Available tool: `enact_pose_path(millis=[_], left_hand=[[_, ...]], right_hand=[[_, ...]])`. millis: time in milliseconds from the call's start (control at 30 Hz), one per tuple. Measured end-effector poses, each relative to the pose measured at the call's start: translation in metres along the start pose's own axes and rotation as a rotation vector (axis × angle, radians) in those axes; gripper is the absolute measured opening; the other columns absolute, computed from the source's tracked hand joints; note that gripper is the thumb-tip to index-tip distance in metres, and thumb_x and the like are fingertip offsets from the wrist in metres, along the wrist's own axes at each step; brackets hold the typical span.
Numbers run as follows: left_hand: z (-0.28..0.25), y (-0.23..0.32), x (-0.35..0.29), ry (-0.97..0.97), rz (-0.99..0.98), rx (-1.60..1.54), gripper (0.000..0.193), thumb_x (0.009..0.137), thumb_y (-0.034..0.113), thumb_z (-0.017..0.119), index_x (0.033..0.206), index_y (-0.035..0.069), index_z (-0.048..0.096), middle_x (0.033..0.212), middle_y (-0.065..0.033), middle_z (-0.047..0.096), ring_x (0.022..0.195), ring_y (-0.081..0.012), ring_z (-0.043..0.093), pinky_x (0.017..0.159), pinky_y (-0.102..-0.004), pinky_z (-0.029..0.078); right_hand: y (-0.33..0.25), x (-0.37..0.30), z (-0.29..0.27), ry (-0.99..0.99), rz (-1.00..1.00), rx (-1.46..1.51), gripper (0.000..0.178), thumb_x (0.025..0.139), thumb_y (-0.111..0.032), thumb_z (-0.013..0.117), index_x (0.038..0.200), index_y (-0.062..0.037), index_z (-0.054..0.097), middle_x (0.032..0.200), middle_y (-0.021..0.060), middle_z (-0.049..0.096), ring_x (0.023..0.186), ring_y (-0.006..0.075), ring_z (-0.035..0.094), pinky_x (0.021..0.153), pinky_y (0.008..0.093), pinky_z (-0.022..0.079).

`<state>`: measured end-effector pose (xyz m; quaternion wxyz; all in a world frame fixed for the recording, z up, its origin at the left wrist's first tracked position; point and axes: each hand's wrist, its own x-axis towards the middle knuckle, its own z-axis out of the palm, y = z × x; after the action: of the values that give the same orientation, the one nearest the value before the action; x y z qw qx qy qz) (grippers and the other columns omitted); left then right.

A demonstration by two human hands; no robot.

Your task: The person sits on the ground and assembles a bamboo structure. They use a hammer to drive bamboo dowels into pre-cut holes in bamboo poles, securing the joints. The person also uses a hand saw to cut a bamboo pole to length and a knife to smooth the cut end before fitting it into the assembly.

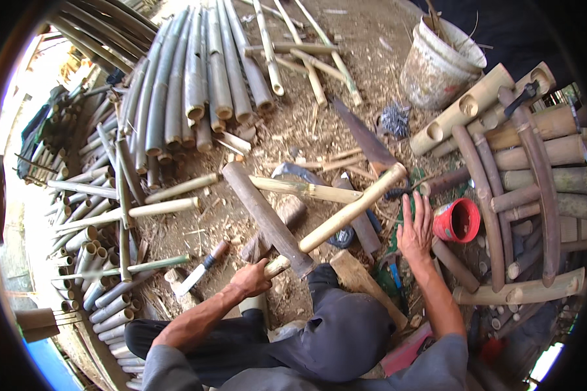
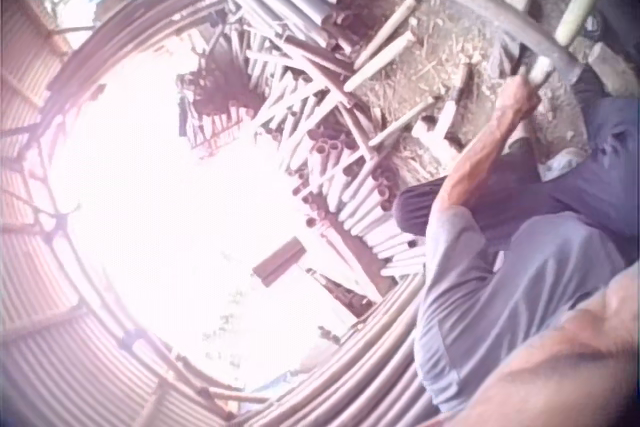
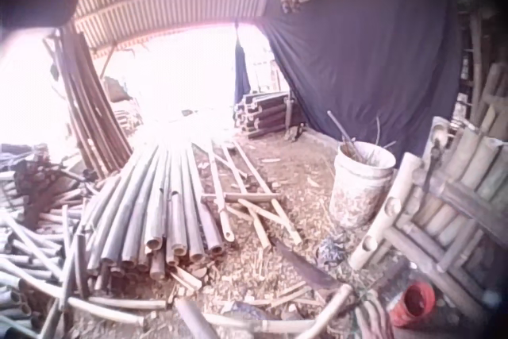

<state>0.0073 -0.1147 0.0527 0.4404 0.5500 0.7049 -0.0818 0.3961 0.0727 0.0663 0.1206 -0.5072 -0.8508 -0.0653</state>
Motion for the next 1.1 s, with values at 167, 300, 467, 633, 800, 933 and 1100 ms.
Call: enact_pose_path(millis=[167, 300, 467, 633, 800, 933, 1100], left_hand=[[-0.125, 0.02, -0.06, -0.185, 0.151, 0.002, 0.042, 0.077, 0.021, 0.07, 0.115, 0.005, 0.065, 0.09, -0.0159, 0.071, 0.084, -0.0282, 0.07, 0.082, -0.043, 0.057], [-0.198, 0.036, -0.094, -0.219, 0.05, 0.152, 0.033, 0.077, 0.015, 0.07, 0.11, 0.009, 0.069, 0.086, -0.0063, 0.071, 0.067, -0.0166, 0.067, 0.063, -0.036, 0.058], [-0.256, 0.058, -0.098, 0.376, 0.118, 0.63, 0.022, 0.073, 0.019, 0.077, 0.093, 0.019, 0.071, 0.08, -0.0011, 0.069, 0.074, -0.0154, 0.066, 0.071, -0.0341, 0.053], [-0.307, 0.065, -0.051, 1.328, 0.678, 0.871, 0.04, 0.077, 0.014, 0.078, 0.115, 0.012, 0.065, 0.114, -0.0087, 0.065, 0.108, -0.0232, 0.062, 0.104, -0.05, 0.041], [-0.305, 0.074, -0.051, 1.538, 0.533, 0.215, 0.046, 0.08, 0.013, 0.071, 0.124, 0.009, 0.058, 0.127, -0.0175, 0.054, 0.119, -0.0364, 0.055, 0.1, -0.0452, 0.047], [-0.279, -0.026, -0.039, 1.178, 0.425, 0.373, 0.042, 0.079, 0.014, 0.074, 0.118, 0.008, 0.058, 0.125, -0.0174, 0.055, 0.116, -0.0368, 0.058, 0.095, -0.0456, 0.051], [-0.214, -0.208, -0.094, 0.59, -0.09, 0.284, 0.037, 0.08, 0.02, 0.075, 0.11, 0.004, 0.061, 0.12, -0.022, 0.056, 0.111, -0.0401, 0.058, 0.094, -0.0468, 0.05]], right_hand=[[0.005, 0.066, -0.013, 0.093, -0.315, 0.061, 0.09, 0.06, -0.01, 0.086, 0.139, -0.0069, 0.043, 0.144, 0.0168, 0.042, 0.138, 0.0378, 0.037, 0.116, 0.0524, 0.029], [0.018, 0.059, -0.02, 0.139, -0.303, 0.196, 0.047, 0.059, -0.011, 0.084, 0.099, -0.007, 0.06, 0.091, 0.0136, 0.063, 0.091, 0.0344, 0.064, 0.09, 0.048, 0.05], [0.015, 0.006, -0.045, -0.537, -0.223, 0.53, 0.045, 0.069, -0.029, 0.083, 0.101, -0.0042, 0.062, 0.086, 0.0164, 0.066, 0.081, 0.0336, 0.067, 0.075, 0.041, 0.055], [-0.056, -0.058, -0.046, -0.43, 0.075, 1.026, 0.058, 0.075, -0.026, 0.078, 0.123, 0.0006, 0.059, 0.089, 0.0113, 0.067, 0.083, 0.0247, 0.067, 0.078, 0.036, 0.055], [-0.094, -0.009, -0.044, -0.562, 0.336, 1.437, 0.053, 0.079, -0.02, 0.075, 0.121, 0.0042, 0.053, 0.088, 0.0096, 0.065, 0.068, 0.021, 0.067, 0.064, 0.0352, 0.057], [-0.07, 0.094, -0.016, -0.519, 0.365, 1.535, 0.047, 0.079, -0.017, 0.07, 0.116, 0.0038, 0.05, 0.074, 0.0087, 0.063, 0.053, 0.0169, 0.063, 0.047, 0.0307, 0.054], [-0.043, 0.223, 0.062, -0.49, 0.411, 1.595, 0.039, 0.081, -0.02, 0.067, 0.107, 0.0052, 0.053, 0.072, 0.0098, 0.062, 0.052, 0.0174, 0.061, 0.045, 0.0299, 0.054]])
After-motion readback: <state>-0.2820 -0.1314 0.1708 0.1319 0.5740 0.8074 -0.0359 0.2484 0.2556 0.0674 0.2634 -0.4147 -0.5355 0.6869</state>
